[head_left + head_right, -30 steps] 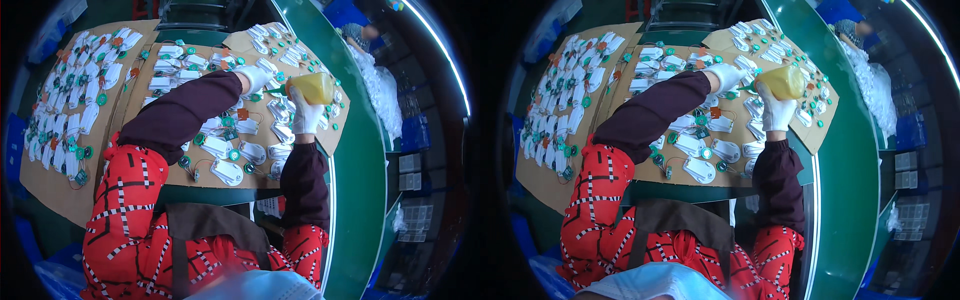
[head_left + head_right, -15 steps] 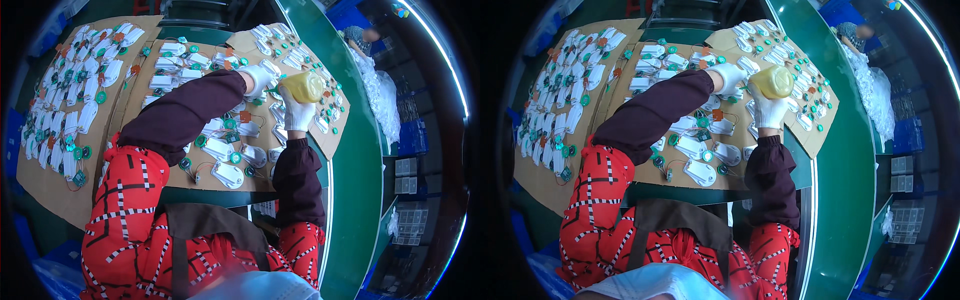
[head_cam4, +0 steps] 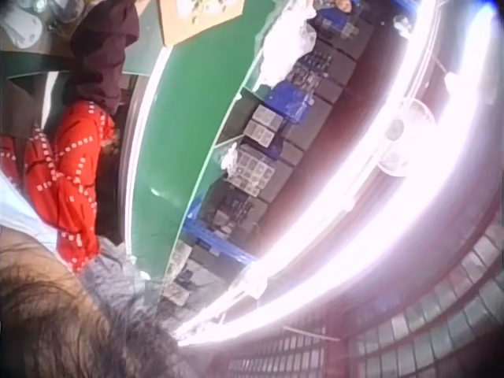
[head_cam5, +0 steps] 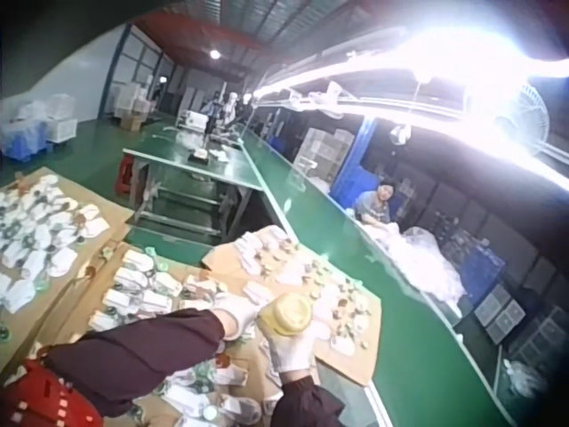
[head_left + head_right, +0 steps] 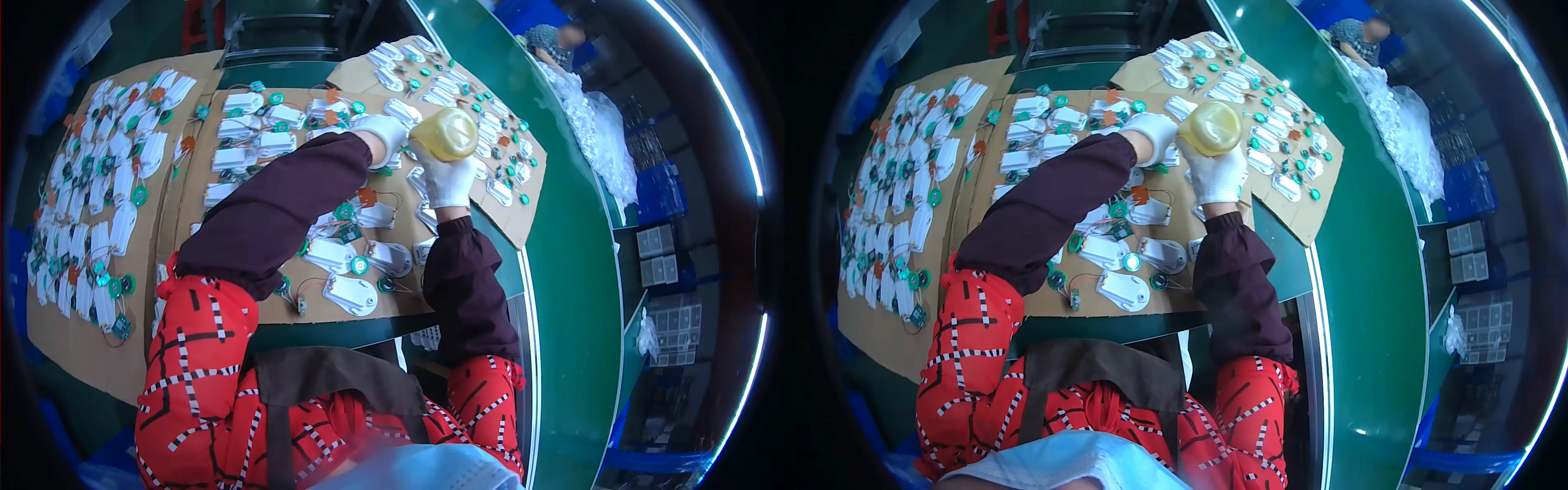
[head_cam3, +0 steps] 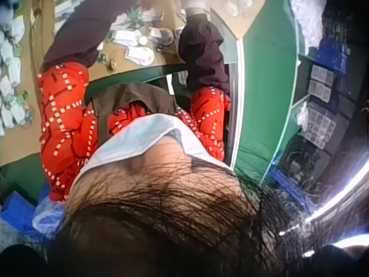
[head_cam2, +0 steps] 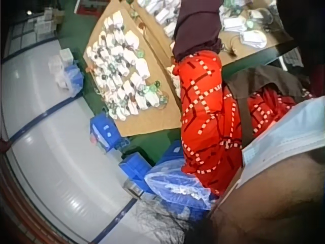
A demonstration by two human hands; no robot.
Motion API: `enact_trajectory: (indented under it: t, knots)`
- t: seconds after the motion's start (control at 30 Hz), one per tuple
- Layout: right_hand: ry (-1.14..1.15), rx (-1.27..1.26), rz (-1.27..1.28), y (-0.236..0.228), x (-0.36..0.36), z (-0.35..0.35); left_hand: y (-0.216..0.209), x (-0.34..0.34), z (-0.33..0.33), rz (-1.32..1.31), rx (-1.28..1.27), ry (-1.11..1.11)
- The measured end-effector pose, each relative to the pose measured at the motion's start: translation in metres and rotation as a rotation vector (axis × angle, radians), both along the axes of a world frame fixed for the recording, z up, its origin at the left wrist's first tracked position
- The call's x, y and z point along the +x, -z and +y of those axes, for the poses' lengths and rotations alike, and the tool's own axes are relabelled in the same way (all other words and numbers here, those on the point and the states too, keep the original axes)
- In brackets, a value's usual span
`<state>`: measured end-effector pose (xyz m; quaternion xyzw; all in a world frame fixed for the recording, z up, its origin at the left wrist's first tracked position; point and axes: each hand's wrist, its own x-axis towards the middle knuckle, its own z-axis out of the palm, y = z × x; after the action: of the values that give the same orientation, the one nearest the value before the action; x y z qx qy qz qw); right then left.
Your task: Applying glue or sealant from a squeeze bottle onto small electronic components on circuit boards.
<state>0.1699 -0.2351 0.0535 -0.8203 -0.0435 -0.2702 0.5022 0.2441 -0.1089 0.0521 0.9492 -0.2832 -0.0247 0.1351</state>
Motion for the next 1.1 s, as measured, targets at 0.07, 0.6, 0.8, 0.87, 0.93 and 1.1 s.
enact_trajectory:
  t: [0.07, 0.6, 0.8, 0.87, 0.93, 1.1]
  knots:
    - [-0.018, 0.075, 0.005, 0.002, 0.001, 0.0, -0.003, -0.003, 0.0, 0.01, 0.013, 0.004]
    - [-0.011, 0.101, 0.013, -0.002, -0.014, -0.007, 0.006, 0.003, -0.003, -0.006, 0.1, 0.031]
    - [-0.012, 0.154, -0.002, -0.005, -0.017, -0.008, -0.009, -0.009, -0.001, 0.012, 0.162, 0.056]
    - [-0.004, 0.16, -0.004, -0.007, -0.017, -0.006, -0.001, -0.003, -0.002, -0.001, 0.13, 0.04]
    - [0.018, 0.141, -0.007, -0.005, -0.015, -0.009, 0.005, 0.001, -0.004, -0.002, 0.121, 0.032]
    - [0.026, 0.212, -0.074, 0.0, -0.006, -0.012, 0.004, 0.001, -0.004, -0.011, 0.126, 0.034]
